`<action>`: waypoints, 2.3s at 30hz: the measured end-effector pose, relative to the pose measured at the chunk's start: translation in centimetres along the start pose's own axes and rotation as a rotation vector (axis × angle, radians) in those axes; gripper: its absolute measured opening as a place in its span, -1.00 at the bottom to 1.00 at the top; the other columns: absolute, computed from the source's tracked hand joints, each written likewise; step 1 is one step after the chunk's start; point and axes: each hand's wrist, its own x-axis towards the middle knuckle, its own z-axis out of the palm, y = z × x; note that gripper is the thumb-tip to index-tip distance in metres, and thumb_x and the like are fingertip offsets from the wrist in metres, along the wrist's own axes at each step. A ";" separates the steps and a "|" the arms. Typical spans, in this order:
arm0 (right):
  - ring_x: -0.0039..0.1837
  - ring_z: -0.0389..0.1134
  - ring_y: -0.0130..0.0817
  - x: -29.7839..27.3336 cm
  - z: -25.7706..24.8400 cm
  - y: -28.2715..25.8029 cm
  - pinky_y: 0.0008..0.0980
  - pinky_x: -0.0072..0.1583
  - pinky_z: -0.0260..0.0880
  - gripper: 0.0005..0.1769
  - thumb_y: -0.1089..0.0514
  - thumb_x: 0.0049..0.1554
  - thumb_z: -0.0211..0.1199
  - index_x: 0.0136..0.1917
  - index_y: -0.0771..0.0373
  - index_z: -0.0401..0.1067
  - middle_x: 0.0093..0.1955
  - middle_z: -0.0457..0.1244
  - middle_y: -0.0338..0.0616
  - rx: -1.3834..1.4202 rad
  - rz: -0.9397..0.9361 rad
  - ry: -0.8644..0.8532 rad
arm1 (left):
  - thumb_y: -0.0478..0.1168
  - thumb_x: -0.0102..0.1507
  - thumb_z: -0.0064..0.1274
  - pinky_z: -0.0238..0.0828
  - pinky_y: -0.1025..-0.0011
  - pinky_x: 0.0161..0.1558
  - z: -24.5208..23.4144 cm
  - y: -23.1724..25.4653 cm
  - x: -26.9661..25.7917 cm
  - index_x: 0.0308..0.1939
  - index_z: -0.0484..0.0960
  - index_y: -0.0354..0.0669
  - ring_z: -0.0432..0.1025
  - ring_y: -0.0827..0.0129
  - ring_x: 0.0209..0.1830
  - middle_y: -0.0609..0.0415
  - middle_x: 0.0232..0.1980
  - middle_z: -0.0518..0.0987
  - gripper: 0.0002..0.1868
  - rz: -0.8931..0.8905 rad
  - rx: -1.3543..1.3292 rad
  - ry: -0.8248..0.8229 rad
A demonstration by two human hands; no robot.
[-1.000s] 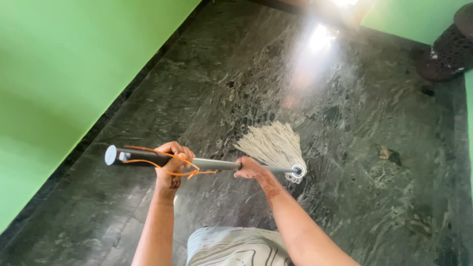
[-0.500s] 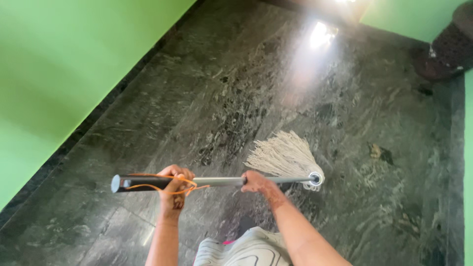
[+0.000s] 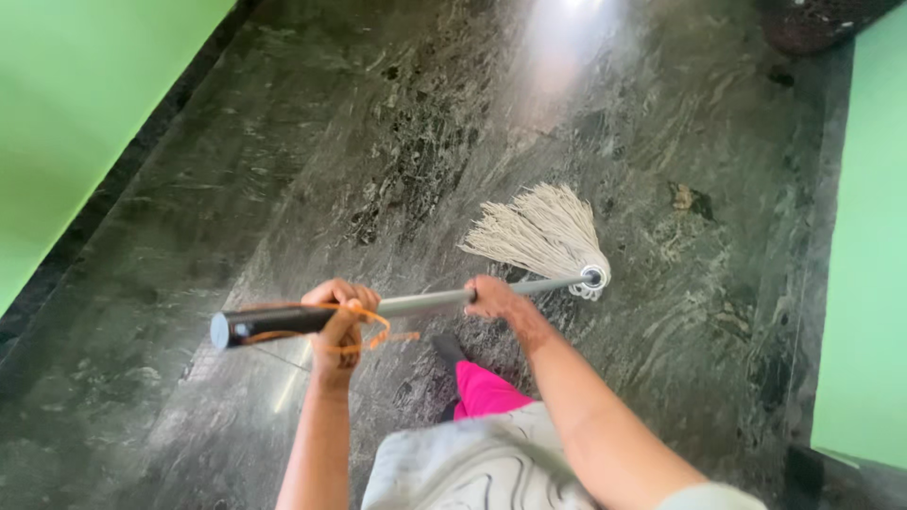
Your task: The person mops the dark, patterned stone floor using a mop, moving the mop head back and forth while holding the long handle with both hands.
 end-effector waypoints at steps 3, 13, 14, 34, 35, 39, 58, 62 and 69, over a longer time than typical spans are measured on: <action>-0.19 0.38 -0.09 -3.2 -0.1 -0.7 -0.17 -0.08 0.37 -0.72 0.09 -0.12 0.54 -0.21 0.21 0.50 -0.30 0.36 -0.05 -0.099 -0.174 0.071 | -0.20 0.19 0.19 0.30 0.20 -0.06 2.1 0.4 -2.5 -0.44 0.34 -0.14 0.27 0.34 -0.46 0.09 -0.50 0.38 -0.70 0.043 0.002 -0.028; -0.14 0.43 -0.10 -8.1 -1.6 0.6 -0.14 -0.02 0.42 -0.71 0.04 -0.09 0.49 -0.14 0.17 0.53 -0.25 0.39 -0.07 -0.137 -0.103 -0.008 | -0.20 0.18 0.17 0.31 0.23 -0.13 8.2 -0.9 -6.6 -0.44 0.35 -0.12 0.29 0.36 -0.48 0.10 -0.52 0.38 -0.73 0.111 0.034 0.034; -0.13 0.42 -0.08 -8.6 -1.9 1.2 -0.14 -0.02 0.41 -0.67 0.02 -0.11 0.52 -0.12 0.17 0.52 -0.24 0.39 -0.05 -0.142 -0.153 0.013 | -0.20 0.17 0.17 0.31 0.24 -0.14 9.1 -1.2 -6.8 -0.43 0.36 -0.13 0.30 0.36 -0.49 0.11 -0.52 0.38 -0.74 0.132 0.036 0.049; -0.06 0.45 -0.06 -18.2 -9.2 18.4 -0.15 0.02 0.42 -0.62 0.02 -0.13 0.51 -0.08 0.19 0.53 -0.16 0.41 0.00 -0.112 -0.244 -0.030 | -0.23 0.23 0.21 0.25 0.27 -0.19 24.4 -14.0 -11.3 -0.38 0.37 -0.09 0.24 0.37 -0.52 0.20 -0.54 0.33 -0.73 0.168 -0.034 0.104; -0.06 0.46 -0.09 -18.7 -10.0 19.1 -0.17 0.02 0.44 -0.63 0.04 -0.15 0.51 -0.09 0.18 0.53 -0.16 0.42 -0.03 -0.075 -0.203 -0.030 | -0.23 0.22 0.21 0.25 0.26 -0.20 25.2 -14.6 -10.8 -0.39 0.37 -0.09 0.24 0.37 -0.51 0.20 -0.53 0.32 -0.73 0.157 -0.036 0.107; -0.07 0.41 -0.07 -22.1 -12.0 22.4 -0.15 0.01 0.40 -0.61 0.09 -0.13 0.53 -0.07 0.22 0.47 -0.16 0.37 0.01 -0.078 -0.156 0.064 | -0.24 0.22 0.19 0.30 0.23 -0.13 28.5 -17.1 -10.3 -0.39 0.38 -0.10 0.29 0.35 -0.51 0.18 -0.54 0.34 -0.75 0.108 -0.015 0.061; -0.40 0.23 -0.46 -41.9 -14.0 39.0 -0.34 -0.32 0.20 -0.76 0.16 -0.08 0.50 -0.17 0.17 0.48 -0.46 0.26 -0.28 0.224 0.186 0.205 | -0.27 0.10 0.23 0.42 0.42 -0.35 40.4 -31.5 -15.2 -0.48 0.47 -0.21 0.44 0.40 -0.44 0.01 -0.38 0.56 -0.78 -0.230 -0.043 -0.265; -0.37 0.24 -0.43 -45.1 -14.1 39.4 -0.31 -0.27 0.24 -0.76 0.13 -0.05 0.47 -0.15 0.27 0.53 -0.42 0.27 -0.21 0.242 0.313 0.187 | -0.30 0.16 0.20 0.41 0.44 -0.29 42.4 -31.7 -16.6 -0.41 0.47 -0.25 0.45 0.43 -0.36 0.03 -0.33 0.54 -0.81 -0.295 -0.013 -0.410; -0.24 0.31 -0.47 -46.1 -13.7 36.6 -0.37 -0.15 0.34 -0.65 0.14 -0.14 0.53 -0.13 0.30 0.51 -0.32 0.33 -0.26 0.355 0.246 0.275 | -0.31 0.13 0.25 0.42 0.42 -0.20 42.6 -27.9 -16.1 -0.40 0.41 -0.21 0.44 0.44 -0.23 0.07 -0.29 0.53 -0.75 -0.308 -0.031 -0.449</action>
